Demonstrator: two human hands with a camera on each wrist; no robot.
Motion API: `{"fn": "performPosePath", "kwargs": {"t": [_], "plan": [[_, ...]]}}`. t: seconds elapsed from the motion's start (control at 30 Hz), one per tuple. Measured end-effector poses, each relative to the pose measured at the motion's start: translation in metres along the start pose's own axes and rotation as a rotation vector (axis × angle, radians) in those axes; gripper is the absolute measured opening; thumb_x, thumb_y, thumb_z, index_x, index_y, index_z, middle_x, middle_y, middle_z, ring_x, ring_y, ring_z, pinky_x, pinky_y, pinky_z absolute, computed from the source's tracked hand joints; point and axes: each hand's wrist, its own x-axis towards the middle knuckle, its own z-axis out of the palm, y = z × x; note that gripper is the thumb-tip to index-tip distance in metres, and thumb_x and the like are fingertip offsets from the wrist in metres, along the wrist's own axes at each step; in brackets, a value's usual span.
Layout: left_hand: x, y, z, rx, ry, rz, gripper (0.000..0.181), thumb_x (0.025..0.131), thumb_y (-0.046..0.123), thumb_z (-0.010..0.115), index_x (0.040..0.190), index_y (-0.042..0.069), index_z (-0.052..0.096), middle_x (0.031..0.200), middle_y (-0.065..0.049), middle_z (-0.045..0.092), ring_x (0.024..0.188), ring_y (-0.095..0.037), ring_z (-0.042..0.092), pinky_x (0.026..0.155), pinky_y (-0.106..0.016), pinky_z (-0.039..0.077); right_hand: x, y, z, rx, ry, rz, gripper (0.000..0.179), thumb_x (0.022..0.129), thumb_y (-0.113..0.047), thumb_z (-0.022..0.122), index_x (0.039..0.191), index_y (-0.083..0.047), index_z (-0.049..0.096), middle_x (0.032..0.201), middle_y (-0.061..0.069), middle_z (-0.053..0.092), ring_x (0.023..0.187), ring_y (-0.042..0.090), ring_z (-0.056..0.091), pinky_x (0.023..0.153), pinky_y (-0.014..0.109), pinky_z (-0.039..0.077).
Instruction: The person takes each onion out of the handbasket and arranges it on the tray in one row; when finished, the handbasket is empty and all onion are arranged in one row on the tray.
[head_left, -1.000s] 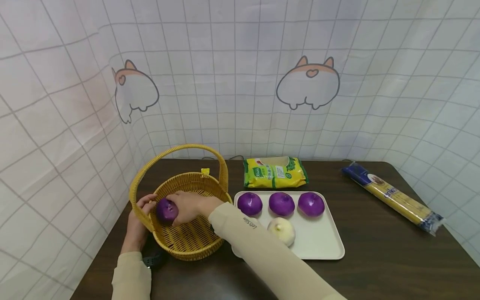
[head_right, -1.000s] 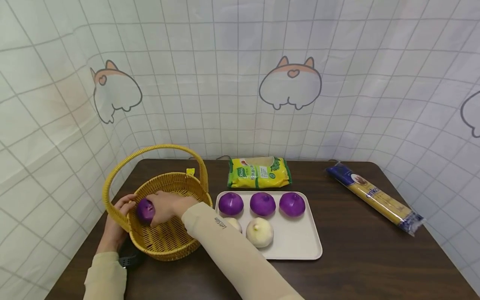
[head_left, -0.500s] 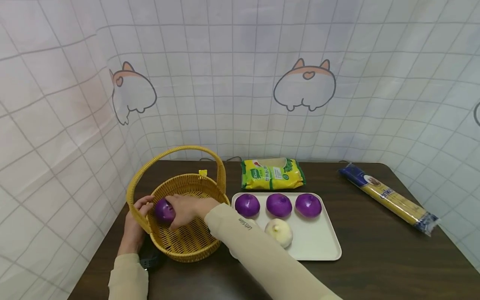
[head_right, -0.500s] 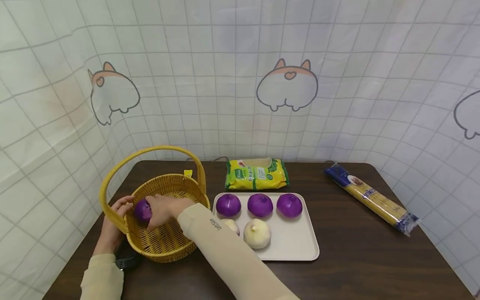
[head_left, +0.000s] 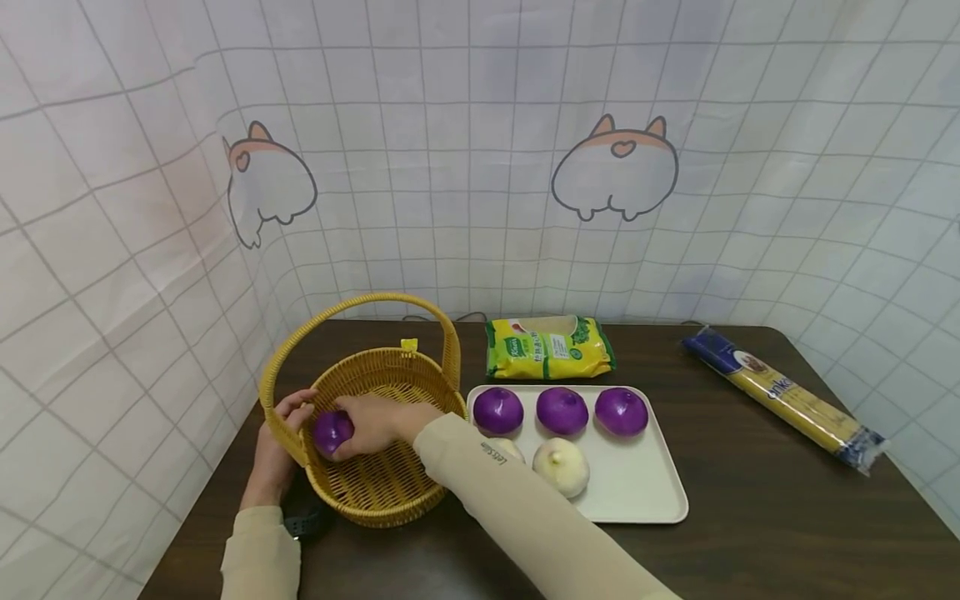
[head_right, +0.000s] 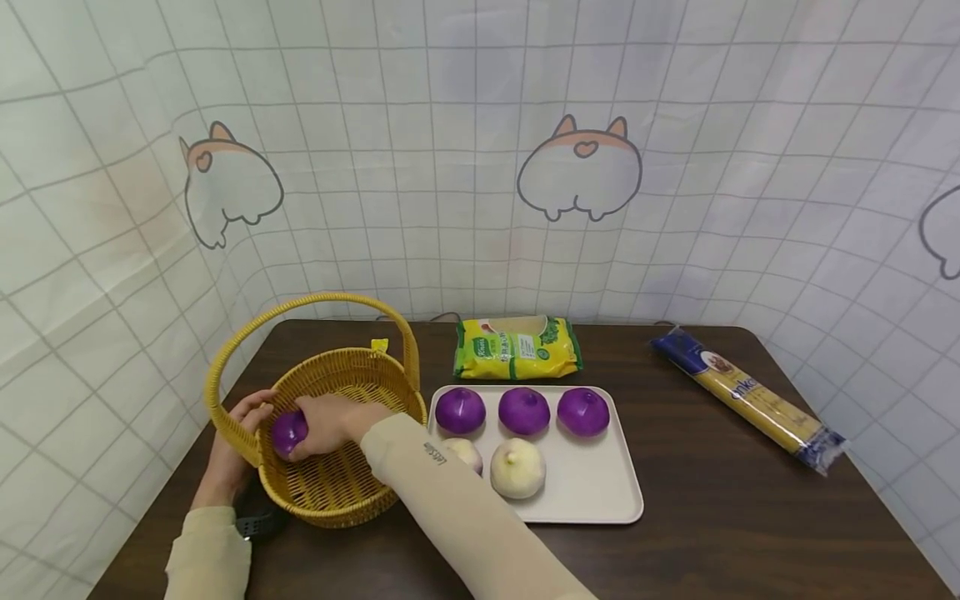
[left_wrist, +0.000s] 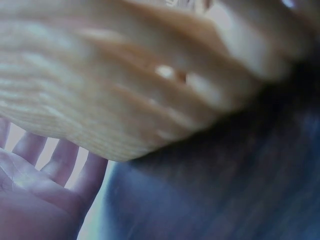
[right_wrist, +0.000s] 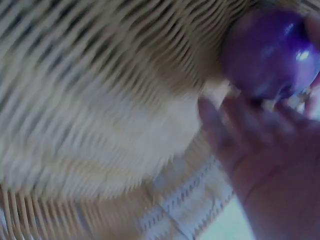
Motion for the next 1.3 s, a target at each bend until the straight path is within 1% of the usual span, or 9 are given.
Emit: {"fn": "performPosePath", "kwargs": {"t": [0.23, 0.37, 0.53, 0.7, 0.87, 1.03, 1.17, 1.3], "plan": [[0.001, 0.0, 0.001, 0.03, 0.017, -0.017, 0.044, 0.103, 0.024, 0.049, 0.137, -0.003, 0.047, 0.133, -0.01, 0.046, 0.117, -0.017, 0.046, 0.084, -0.014, 0.045, 0.0, -0.002, 0.001, -0.036, 0.014, -0.003, 0.081, 0.084, -0.051, 0.07, 0.149, -0.018, 0.036, 0.13, -0.008, 0.056, 0.11, 0.005, 0.054, 0.09, 0.02, 0.045], [0.0, 0.002, 0.002, 0.052, 0.024, -0.02, 0.043, 0.103, 0.024, 0.048, 0.138, -0.001, 0.047, 0.136, -0.01, 0.045, 0.119, -0.019, 0.045, 0.088, -0.015, 0.043, -0.002, -0.004, 0.0, -0.045, 0.007, 0.017, 0.084, 0.082, -0.054, 0.07, 0.15, -0.018, 0.036, 0.128, -0.009, 0.056, 0.106, 0.004, 0.055, 0.088, 0.02, 0.046], [-0.003, 0.004, 0.004, 0.064, 0.032, -0.028, 0.043, 0.103, 0.024, 0.049, 0.137, -0.001, 0.048, 0.134, -0.009, 0.046, 0.116, -0.017, 0.046, 0.087, -0.017, 0.044, -0.007, -0.005, -0.004, -0.035, -0.007, 0.047, 0.084, 0.08, -0.056, 0.069, 0.149, -0.022, 0.037, 0.126, -0.01, 0.057, 0.104, 0.005, 0.055, 0.087, 0.022, 0.047], [-0.004, 0.005, 0.004, 0.078, 0.031, -0.039, 0.043, 0.102, 0.026, 0.049, 0.137, 0.001, 0.049, 0.132, -0.007, 0.046, 0.112, -0.016, 0.048, 0.084, -0.016, 0.047, -0.01, -0.004, -0.011, -0.016, 0.004, 0.029, 0.079, 0.081, -0.056, 0.065, 0.149, -0.025, 0.039, 0.123, -0.009, 0.059, 0.102, 0.007, 0.055, 0.085, 0.022, 0.047], [-0.003, 0.005, 0.003, 0.085, 0.035, -0.027, 0.043, 0.102, 0.028, 0.051, 0.136, 0.001, 0.05, 0.128, -0.003, 0.047, 0.108, -0.013, 0.047, 0.082, -0.015, 0.046, -0.017, -0.003, -0.019, 0.025, 0.043, 0.021, 0.076, 0.082, -0.055, 0.065, 0.147, -0.023, 0.042, 0.119, -0.008, 0.059, 0.098, 0.006, 0.055, 0.079, 0.021, 0.047], [-0.002, 0.004, 0.003, 0.046, 0.029, -0.023, 0.044, 0.101, 0.026, 0.052, 0.136, -0.001, 0.049, 0.124, -0.001, 0.05, 0.106, -0.011, 0.05, 0.081, -0.017, 0.048, -0.03, -0.001, -0.023, 0.054, 0.122, 0.04, 0.077, 0.082, -0.054, 0.066, 0.147, -0.023, 0.04, 0.12, -0.003, 0.054, 0.097, 0.008, 0.053, 0.076, 0.021, 0.048], [-0.002, 0.002, 0.003, 0.041, 0.024, -0.019, 0.045, 0.101, 0.027, 0.052, 0.137, -0.001, 0.049, 0.126, -0.002, 0.05, 0.108, -0.011, 0.05, 0.082, -0.016, 0.047, -0.041, 0.002, -0.025, 0.104, 0.181, 0.033, 0.078, 0.081, -0.054, 0.068, 0.146, -0.023, 0.039, 0.12, -0.001, 0.051, 0.098, 0.009, 0.053, 0.076, 0.022, 0.049], [-0.003, 0.002, 0.004, 0.057, 0.025, -0.021, 0.046, 0.101, 0.027, 0.052, 0.137, -0.001, 0.049, 0.129, -0.005, 0.05, 0.109, -0.011, 0.05, 0.083, -0.015, 0.047, -0.051, 0.005, -0.028, 0.143, 0.197, 0.026, 0.079, 0.08, -0.055, 0.07, 0.145, -0.021, 0.04, 0.123, -0.002, 0.052, 0.102, 0.008, 0.053, 0.08, 0.023, 0.05]]}}
